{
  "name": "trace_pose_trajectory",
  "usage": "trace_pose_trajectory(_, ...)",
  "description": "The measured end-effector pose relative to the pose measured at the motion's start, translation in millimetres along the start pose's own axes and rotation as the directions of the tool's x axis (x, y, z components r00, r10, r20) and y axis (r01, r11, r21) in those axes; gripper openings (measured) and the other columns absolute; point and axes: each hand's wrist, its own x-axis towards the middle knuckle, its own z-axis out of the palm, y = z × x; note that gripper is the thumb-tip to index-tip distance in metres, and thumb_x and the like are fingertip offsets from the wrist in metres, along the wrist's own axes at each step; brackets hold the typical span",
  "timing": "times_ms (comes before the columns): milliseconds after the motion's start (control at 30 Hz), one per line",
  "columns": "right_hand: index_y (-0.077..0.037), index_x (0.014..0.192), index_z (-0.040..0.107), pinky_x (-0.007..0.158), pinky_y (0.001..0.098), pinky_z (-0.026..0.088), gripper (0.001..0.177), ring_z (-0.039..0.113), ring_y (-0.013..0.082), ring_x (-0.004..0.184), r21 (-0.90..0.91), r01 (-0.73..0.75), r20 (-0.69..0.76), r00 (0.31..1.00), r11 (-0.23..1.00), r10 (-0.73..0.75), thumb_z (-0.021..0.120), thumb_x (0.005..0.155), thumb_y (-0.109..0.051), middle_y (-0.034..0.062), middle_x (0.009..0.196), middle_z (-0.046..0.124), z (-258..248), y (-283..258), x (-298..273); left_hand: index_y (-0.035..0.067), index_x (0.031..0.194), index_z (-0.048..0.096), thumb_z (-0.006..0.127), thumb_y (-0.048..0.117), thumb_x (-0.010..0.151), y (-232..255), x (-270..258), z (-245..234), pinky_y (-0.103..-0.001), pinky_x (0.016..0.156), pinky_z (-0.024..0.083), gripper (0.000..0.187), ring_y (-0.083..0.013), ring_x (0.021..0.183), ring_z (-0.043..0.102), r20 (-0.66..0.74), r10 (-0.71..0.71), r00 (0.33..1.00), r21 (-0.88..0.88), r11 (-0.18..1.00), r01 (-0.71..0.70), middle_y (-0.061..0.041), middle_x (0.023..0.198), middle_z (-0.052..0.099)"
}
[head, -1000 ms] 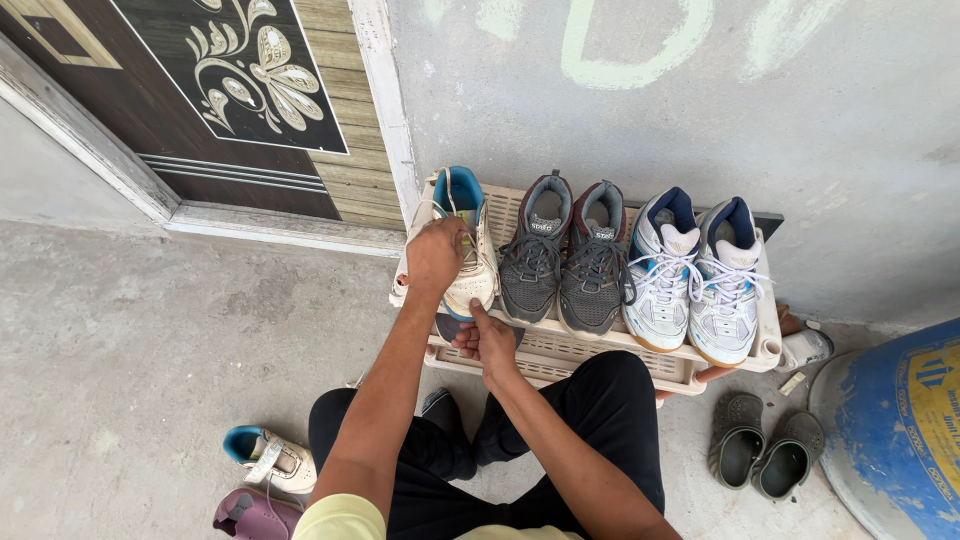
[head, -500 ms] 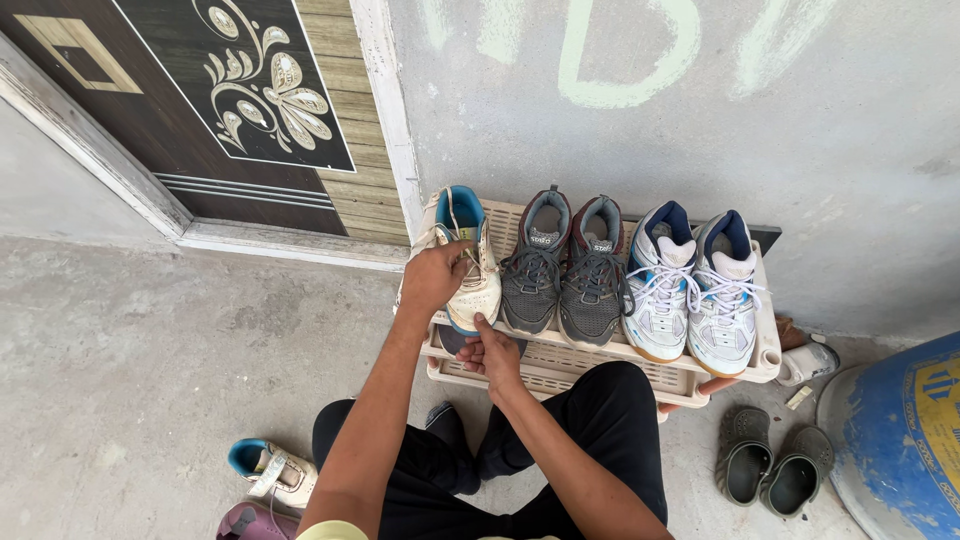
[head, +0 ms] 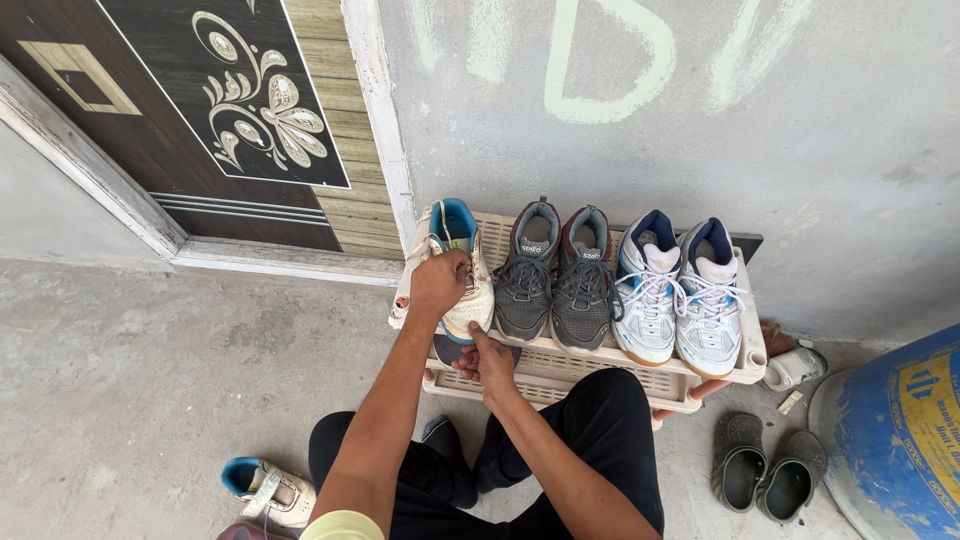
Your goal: The person sits on the floor and laces a white sneaker placed on a small plastic shoe rack. They thread the laces through the eyelets, pull them tight, and tie a knot, repeating the process to secure the shoe.
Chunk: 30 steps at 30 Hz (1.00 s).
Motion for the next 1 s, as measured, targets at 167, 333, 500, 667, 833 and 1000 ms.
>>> trace_pose_trajectory(167, -0.003, 0.083, 0.063, 0.053, 0.0269, 0.055, 0.053, 0.073, 0.0193, 0.061, 0.026, -0.023, -0.021, 0.999, 0.999, 0.024, 0.072, 0.086, -0.056, 0.0051, 0.061, 0.062, 1, -1, -4, 0.012, 0.093, 0.072, 0.069, 0.016, 0.089, 1, 6, 3, -0.048, 0.070, 0.056, 0.006, -0.0371, 0.078, 0.071, -0.087, -0.022, 0.996, 0.031, 0.999, 0.025, -0.015, 0.082, 0.074)
trace_pose_trajectory(333, -0.004, 0.083, 0.062, 0.052, 0.0267, 0.055, 0.051, 0.072, 0.0188, 0.061, 0.028, -0.023, -0.022, 0.999, 0.999, 0.023, 0.071, 0.087, -0.055, 0.0028, 0.060, 0.061, 2, -4, -4, 0.009, 0.090, 0.069, 0.068, 0.014, 0.090, 0, 20, 4, -0.051, 0.069, 0.054, 0.005, -0.0392, 0.077, 0.070, -0.197, -0.038, 0.980, 0.074, 0.996, 0.053, -0.016, 0.081, 0.073)
trace_pose_trajectory(500, -0.004, 0.080, 0.062, 0.052, 0.0282, 0.053, 0.051, 0.072, 0.0194, 0.061, 0.033, -0.042, -0.036, 0.998, 0.999, 0.044, 0.071, 0.086, -0.054, 0.0035, 0.059, 0.058, 4, -2, -2, 0.009, 0.086, 0.068, 0.068, 0.014, 0.089, -6, 28, 16, -0.051, 0.070, 0.055, 0.006, -0.0400, 0.077, 0.070, -0.232, -0.054, 0.971, 0.114, 0.990, 0.082, -0.016, 0.079, 0.072)
trace_pose_trajectory(667, -0.004, 0.078, 0.062, 0.052, 0.0280, 0.053, 0.049, 0.071, 0.0199, 0.059, 0.049, -0.044, -0.047, 0.998, 0.998, 0.046, 0.071, 0.087, -0.052, 0.0031, 0.058, 0.057, 0, 3, 1, 0.009, 0.092, 0.068, 0.068, 0.012, 0.088, -16, 45, 16, -0.050, 0.069, 0.056, 0.005, -0.0388, 0.077, 0.072, -0.288, -0.094, 0.953, 0.108, 0.986, 0.130, -0.017, 0.082, 0.073)
trace_pose_trajectory(833, -0.004, 0.079, 0.062, 0.051, 0.0283, 0.052, 0.050, 0.073, 0.0199, 0.059, 0.035, -0.039, -0.043, 0.998, 0.999, 0.041, 0.070, 0.088, -0.053, 0.0041, 0.059, 0.058, -1, 7, 5, 0.010, 0.094, 0.068, 0.069, 0.013, 0.090, -5, 54, 7, -0.049, 0.068, 0.055, 0.006, -0.0384, 0.077, 0.072, -0.286, -0.163, 0.944, 0.073, 0.979, 0.191, -0.016, 0.081, 0.074)
trace_pose_trajectory(1000, -0.004, 0.081, 0.063, 0.053, 0.0288, 0.054, 0.051, 0.072, 0.0204, 0.058, -0.012, -0.046, 0.012, 0.999, 0.999, 0.046, 0.068, 0.089, -0.055, 0.0056, 0.060, 0.061, -4, 4, 0, 0.010, 0.111, 0.066, 0.068, 0.016, 0.091, 15, 29, -10, -0.050, 0.063, 0.052, 0.021, -0.0380, 0.072, 0.071, -0.221, -0.091, 0.971, -0.086, 0.994, 0.073, -0.014, 0.078, 0.073)
